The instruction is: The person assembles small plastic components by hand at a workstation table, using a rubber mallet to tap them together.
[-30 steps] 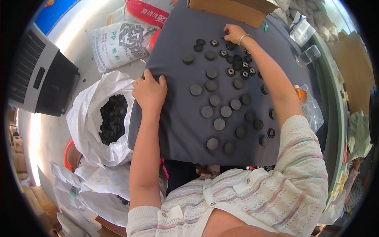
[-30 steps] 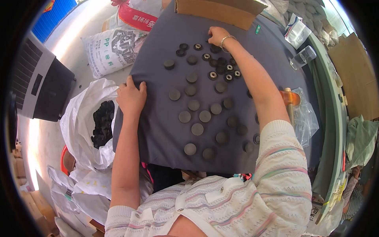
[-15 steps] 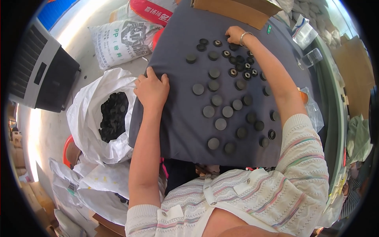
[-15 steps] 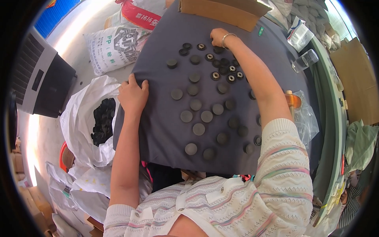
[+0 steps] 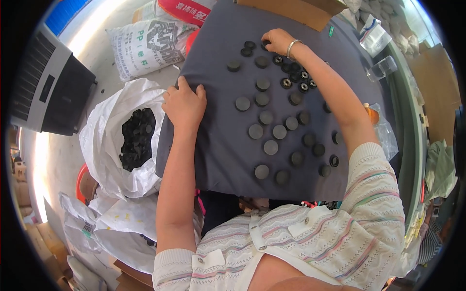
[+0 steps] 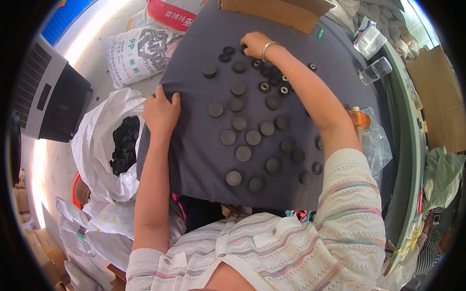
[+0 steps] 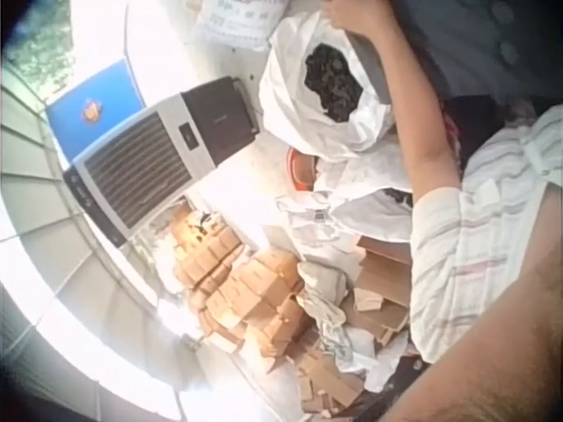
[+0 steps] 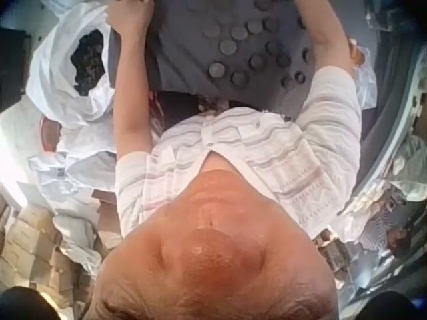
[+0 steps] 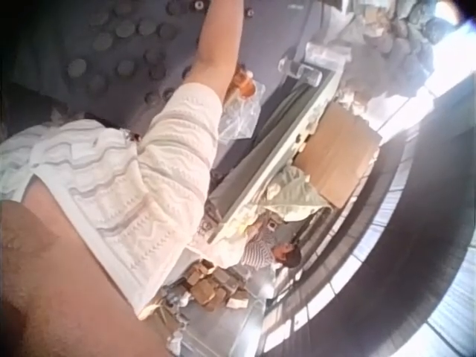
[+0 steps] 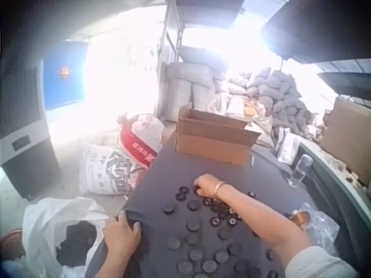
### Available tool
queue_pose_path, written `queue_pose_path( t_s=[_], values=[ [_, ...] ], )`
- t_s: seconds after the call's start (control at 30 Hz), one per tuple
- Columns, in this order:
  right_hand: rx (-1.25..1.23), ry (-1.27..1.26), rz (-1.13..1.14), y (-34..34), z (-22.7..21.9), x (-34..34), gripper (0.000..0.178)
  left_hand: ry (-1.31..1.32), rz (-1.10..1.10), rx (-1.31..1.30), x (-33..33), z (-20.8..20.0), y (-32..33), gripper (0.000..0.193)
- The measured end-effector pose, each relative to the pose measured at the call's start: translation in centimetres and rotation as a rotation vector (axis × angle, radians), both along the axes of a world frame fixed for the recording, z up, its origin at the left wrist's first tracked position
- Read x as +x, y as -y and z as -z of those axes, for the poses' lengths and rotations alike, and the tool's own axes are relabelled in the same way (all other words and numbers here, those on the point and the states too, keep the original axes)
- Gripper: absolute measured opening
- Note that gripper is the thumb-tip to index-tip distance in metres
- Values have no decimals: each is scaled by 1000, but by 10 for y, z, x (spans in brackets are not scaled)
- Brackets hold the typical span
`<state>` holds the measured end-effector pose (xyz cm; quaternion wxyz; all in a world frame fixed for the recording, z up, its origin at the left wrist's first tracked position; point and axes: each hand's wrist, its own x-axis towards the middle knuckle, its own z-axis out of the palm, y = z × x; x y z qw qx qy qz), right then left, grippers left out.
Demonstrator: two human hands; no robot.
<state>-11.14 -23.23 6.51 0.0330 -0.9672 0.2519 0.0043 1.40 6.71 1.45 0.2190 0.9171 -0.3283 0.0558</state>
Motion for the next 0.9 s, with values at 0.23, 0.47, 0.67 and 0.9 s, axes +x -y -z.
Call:
queue_pose_path(
  t_s=[0.23,0.47,0.67,0.9],
  values=[
    [-168,82,-4,18,8,2,33,5,-18,29,-1,1,1,57],
    [-32,101,198,61,-20,-64,35,17,-13,3,2,1,-3,53],
    [-92,29,159,48,9,-72,47,16,-11,18,2,3,0,53],
    [-42,132,269,50,10,-70,42,12,-14,20,2,5,0,52]
  ],
)
